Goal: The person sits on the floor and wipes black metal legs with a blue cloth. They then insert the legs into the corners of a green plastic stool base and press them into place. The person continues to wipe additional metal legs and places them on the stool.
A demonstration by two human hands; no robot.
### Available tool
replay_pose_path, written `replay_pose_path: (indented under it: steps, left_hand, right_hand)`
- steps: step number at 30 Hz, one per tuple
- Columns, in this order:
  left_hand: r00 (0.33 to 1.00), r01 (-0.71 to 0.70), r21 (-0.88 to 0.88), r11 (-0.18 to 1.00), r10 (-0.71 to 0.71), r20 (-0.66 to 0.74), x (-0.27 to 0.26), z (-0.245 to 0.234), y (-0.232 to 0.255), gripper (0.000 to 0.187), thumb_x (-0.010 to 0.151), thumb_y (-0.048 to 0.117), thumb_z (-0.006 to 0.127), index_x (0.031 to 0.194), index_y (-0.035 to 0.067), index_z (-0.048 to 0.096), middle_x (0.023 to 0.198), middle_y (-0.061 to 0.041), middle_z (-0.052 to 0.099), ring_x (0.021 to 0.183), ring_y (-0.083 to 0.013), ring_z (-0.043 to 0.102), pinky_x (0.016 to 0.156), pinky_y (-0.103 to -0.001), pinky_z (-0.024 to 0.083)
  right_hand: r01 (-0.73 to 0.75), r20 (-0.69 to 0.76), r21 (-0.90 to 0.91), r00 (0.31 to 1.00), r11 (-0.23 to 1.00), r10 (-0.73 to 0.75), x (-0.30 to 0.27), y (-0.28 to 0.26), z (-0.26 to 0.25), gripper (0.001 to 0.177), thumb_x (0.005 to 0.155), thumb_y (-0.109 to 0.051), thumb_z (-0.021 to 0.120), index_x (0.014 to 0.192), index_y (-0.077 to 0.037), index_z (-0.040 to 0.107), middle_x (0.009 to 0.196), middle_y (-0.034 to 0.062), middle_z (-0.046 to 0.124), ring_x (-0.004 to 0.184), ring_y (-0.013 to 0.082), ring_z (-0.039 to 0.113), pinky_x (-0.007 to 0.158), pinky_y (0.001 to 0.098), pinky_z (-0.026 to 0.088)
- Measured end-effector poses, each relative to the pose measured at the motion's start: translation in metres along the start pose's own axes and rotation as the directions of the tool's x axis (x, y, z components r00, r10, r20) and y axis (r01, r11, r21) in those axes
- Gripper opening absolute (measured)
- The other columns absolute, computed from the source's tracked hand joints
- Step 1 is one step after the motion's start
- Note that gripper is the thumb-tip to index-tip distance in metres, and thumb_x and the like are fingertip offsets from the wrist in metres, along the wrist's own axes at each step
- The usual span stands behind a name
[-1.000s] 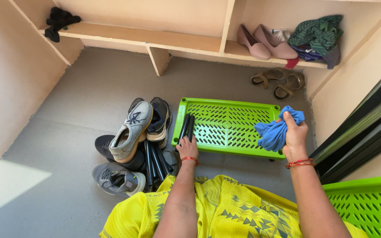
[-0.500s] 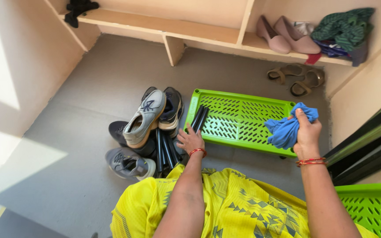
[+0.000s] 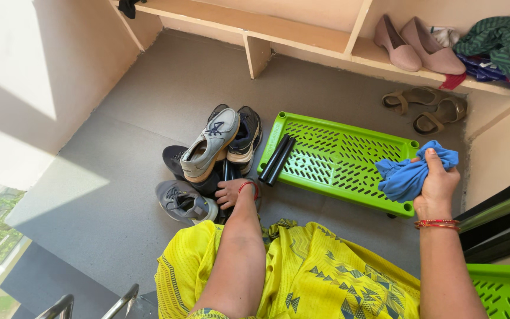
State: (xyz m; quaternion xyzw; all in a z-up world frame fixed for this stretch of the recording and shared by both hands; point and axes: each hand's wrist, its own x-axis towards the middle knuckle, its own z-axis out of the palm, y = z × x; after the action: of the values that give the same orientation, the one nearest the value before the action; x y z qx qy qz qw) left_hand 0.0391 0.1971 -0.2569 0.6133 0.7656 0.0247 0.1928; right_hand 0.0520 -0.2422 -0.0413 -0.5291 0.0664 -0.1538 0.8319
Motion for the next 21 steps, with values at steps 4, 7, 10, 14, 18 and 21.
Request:
replay_pose_path:
  steps: [4,7,10,14,18,21]
  left_hand:
    - [0.996,-0.084,-0.012,0.996,0.085,0.042,0.005,-0.003,-0.016,0.029,0.107,0.021,0.042,0.133,0.018,0.053,0.135,-0.015,0.055,0.124,-0.036,0.049,0.107,-0.058,0.031]
    - [0.995,-0.069,-0.038,0.997,0.072,0.073,0.012,-0.006,-0.022,0.033,0.101,0.021,0.043,0.133,0.019,0.051,0.131,-0.017,0.057,0.12,-0.0344,0.049,0.094,-0.053,0.036]
    - [0.993,-0.08,-0.034,0.996,0.083,0.087,0.01,-0.014,-0.024,0.031,0.103,0.02,0.041,0.132,0.019,0.052,0.131,-0.017,0.058,0.12,-0.0338,0.05,0.095,-0.052,0.037]
    - [0.989,-0.133,-0.062,0.989,0.136,0.06,-0.02,-0.029,-0.023,0.026,0.105,0.023,0.046,0.129,0.017,0.055,0.13,-0.014,0.061,0.118,-0.0335,0.057,0.096,-0.051,0.043]
    - [0.936,-0.127,-0.417,0.9,0.248,0.25,-0.057,-0.046,-0.009,0.045,0.098,0.035,0.061,0.128,0.005,0.048,0.122,-0.023,0.061,0.096,-0.0417,0.066,0.078,-0.052,0.051]
    - [0.711,-0.27,-0.681,0.681,0.618,0.335,-0.1,-0.045,0.014,0.039,0.102,0.037,0.057,0.119,0.002,0.053,0.097,-0.022,0.067,0.087,-0.0398,0.068,0.081,-0.055,0.054]
  right_hand:
    - [0.004,0.014,-0.009,1.0,1.0,-0.004,0.0,0.003,0.003,0.008,0.105,-0.008,0.069,0.11,-0.005,0.065,0.094,0.0047,0.067,0.078,0.0168,0.068,0.072,0.0337,0.059]
    - [-0.018,0.008,-0.001,1.0,1.0,0.018,-0.004,0.004,0.007,0.008,0.104,-0.009,0.07,0.11,-0.005,0.065,0.091,0.0055,0.067,0.077,0.0171,0.068,0.071,0.0338,0.059]
    - [-0.015,0.019,-0.002,1.0,1.0,0.015,-0.007,0.006,0.012,0.009,0.104,-0.01,0.071,0.11,-0.006,0.065,0.09,0.0049,0.067,0.076,0.0163,0.067,0.071,0.0336,0.058]
    - [-0.11,0.027,-0.029,0.993,0.993,0.111,-0.009,0.018,0.02,0.012,0.102,-0.016,0.07,0.106,-0.006,0.064,0.086,0.0071,0.068,0.072,0.0174,0.068,0.068,0.0343,0.059]
    - [-0.256,0.065,-0.114,0.962,0.96,0.264,-0.019,0.043,0.032,0.021,0.098,-0.028,0.07,0.105,-0.01,0.064,0.088,0.0057,0.067,0.072,0.0169,0.067,0.068,0.0359,0.057]
    - [-0.221,0.098,-0.21,0.964,0.952,0.245,-0.036,0.065,0.046,0.031,0.097,-0.035,0.071,0.113,-0.009,0.067,0.101,-0.0007,0.067,0.086,0.0102,0.062,0.079,0.0309,0.053]
